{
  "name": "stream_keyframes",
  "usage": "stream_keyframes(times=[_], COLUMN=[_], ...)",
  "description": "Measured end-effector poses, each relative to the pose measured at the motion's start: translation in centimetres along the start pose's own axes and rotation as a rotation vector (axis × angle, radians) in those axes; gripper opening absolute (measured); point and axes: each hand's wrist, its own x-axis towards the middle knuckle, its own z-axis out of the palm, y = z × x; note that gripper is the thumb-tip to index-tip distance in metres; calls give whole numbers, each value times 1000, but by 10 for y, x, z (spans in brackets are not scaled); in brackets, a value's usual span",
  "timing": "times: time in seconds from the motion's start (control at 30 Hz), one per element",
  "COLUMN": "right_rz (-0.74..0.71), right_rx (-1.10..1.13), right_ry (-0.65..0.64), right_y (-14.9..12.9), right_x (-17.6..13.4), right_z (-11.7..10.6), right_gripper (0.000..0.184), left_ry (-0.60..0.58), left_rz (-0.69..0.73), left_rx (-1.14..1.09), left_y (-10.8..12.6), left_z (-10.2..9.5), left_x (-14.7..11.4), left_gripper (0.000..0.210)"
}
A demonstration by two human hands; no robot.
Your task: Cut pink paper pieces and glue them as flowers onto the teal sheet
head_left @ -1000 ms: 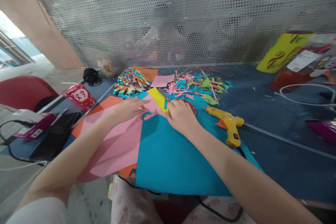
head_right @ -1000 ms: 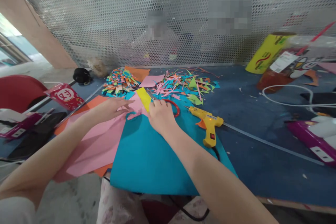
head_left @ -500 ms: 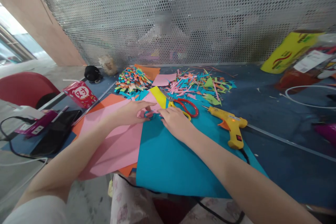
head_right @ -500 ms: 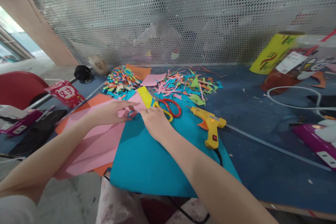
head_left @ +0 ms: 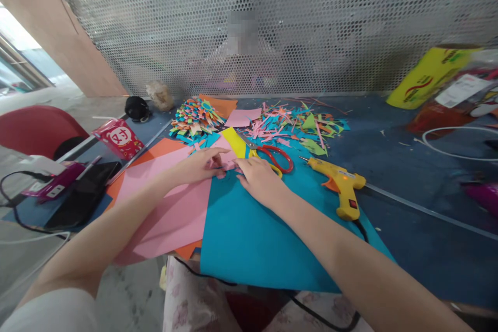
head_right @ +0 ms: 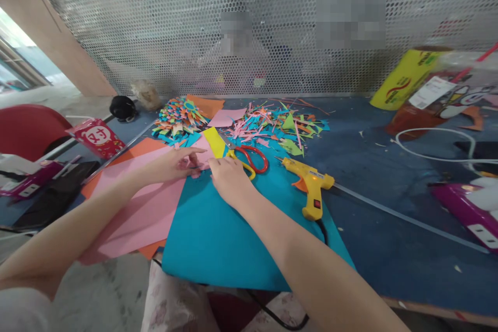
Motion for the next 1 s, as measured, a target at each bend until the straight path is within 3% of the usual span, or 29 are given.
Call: stream_keyframes(times=[0.17,0.3,0.63,0.83,1.0], right_rz=[2,-16,-26,21,60], right_rx=[25,61,125,175,204], right_ry=[19,36,83,100,117], right_y=[2,3,4,7,6], right_x=[0,1,2,1,0], right_z=[4,7,10,5,0], right_gripper=[34,31,28,31,26], left_ry=[-51,-10,-6,-58,-95], left_rz=[39,40,119,100,-26], left_rx=[-171,-96,-12,-73,-164], left_y=[-4,-3,8,10,12], left_z=[7,8,8,5,-1], left_x=[4,1,-2,-2,-3], left_gripper=[51,65,67,61,67])
